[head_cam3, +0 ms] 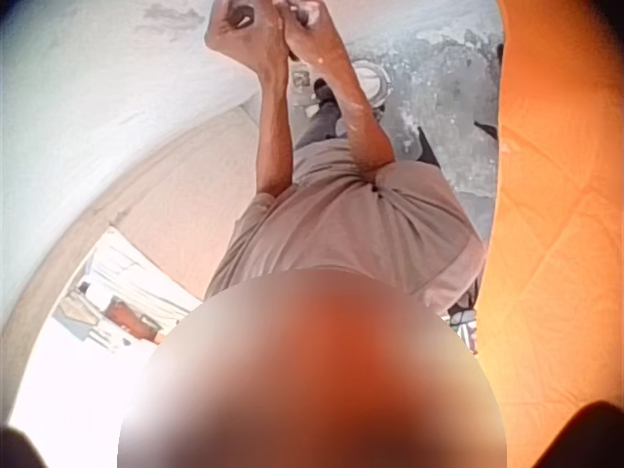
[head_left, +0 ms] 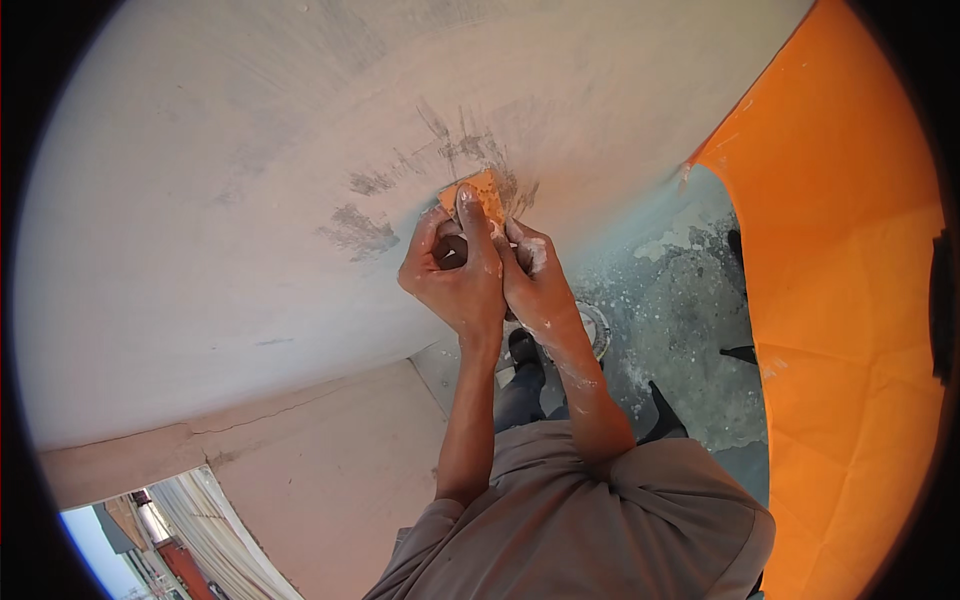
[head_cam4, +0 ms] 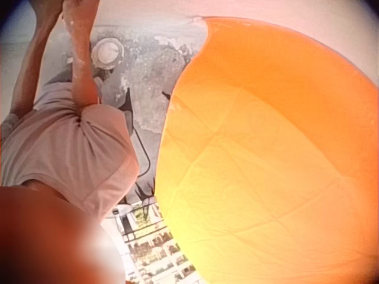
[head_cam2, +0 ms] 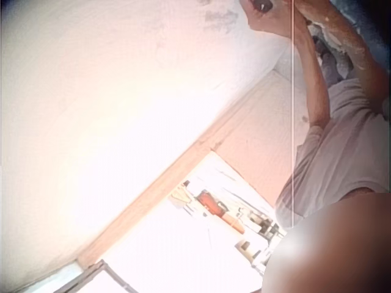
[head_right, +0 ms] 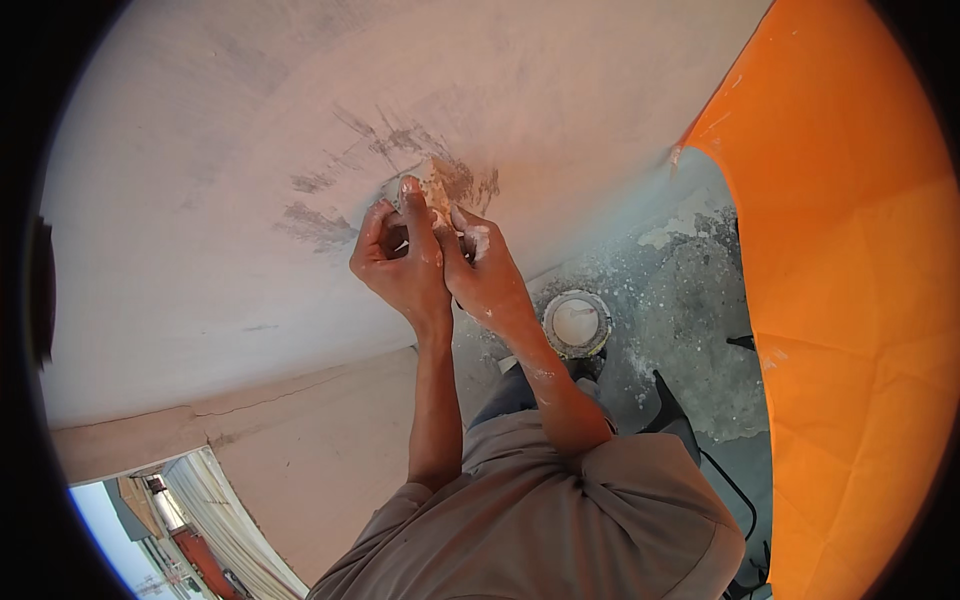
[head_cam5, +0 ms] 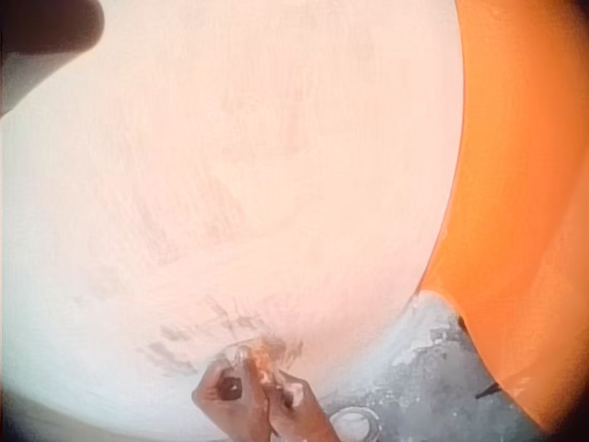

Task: Applying and smoothing plaster on a wall using a putty knife.

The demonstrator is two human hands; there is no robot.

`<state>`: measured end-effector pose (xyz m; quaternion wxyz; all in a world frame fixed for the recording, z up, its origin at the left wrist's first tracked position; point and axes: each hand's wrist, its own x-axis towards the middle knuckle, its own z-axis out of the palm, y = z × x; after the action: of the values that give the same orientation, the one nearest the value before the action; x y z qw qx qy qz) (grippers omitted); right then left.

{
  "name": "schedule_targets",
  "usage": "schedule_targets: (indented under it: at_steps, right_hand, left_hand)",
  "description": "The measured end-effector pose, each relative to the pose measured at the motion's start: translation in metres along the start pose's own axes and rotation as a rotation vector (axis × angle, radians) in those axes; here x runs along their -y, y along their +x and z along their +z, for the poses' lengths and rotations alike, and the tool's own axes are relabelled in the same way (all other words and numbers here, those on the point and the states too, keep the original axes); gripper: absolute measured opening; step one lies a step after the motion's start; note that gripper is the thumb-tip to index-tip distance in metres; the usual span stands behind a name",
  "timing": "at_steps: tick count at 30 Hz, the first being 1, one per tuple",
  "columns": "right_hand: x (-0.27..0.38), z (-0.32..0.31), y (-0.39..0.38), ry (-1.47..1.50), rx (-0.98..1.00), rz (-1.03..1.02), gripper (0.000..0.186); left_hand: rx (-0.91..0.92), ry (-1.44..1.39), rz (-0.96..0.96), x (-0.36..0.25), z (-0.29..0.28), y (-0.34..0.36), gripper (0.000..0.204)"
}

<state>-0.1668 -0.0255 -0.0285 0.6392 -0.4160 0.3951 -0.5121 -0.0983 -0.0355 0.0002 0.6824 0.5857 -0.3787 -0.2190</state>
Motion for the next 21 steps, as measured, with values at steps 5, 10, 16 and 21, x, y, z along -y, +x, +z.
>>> schedule_targets:
  at_steps: [5,10,16,21]
  right_hand:
    - [-0.010,0.001,0.004,-0.102,-0.061,-0.084,0.024]
    - [0.002,0.002,0.003,-0.038,-0.058,-0.063,0.024]
    - [0.004,0.002,0.006,-0.036,-0.048,-0.049,0.024]
    - [0.001,0.001,-0.001,0.014,-0.019,0.024,0.024]
  left_hand:
    - [0.055,-0.037,-0.003,0.017,-0.006,0.001,0.025]
    - [0.020,-0.096,0.009,0.003,0.006,0.003,0.025]
    - [0.027,-0.045,0.068,-0.007,0.008,0.007,0.024]
    - [0.021,-0.015,0.069,0.004,0.004,0.000,0.025]
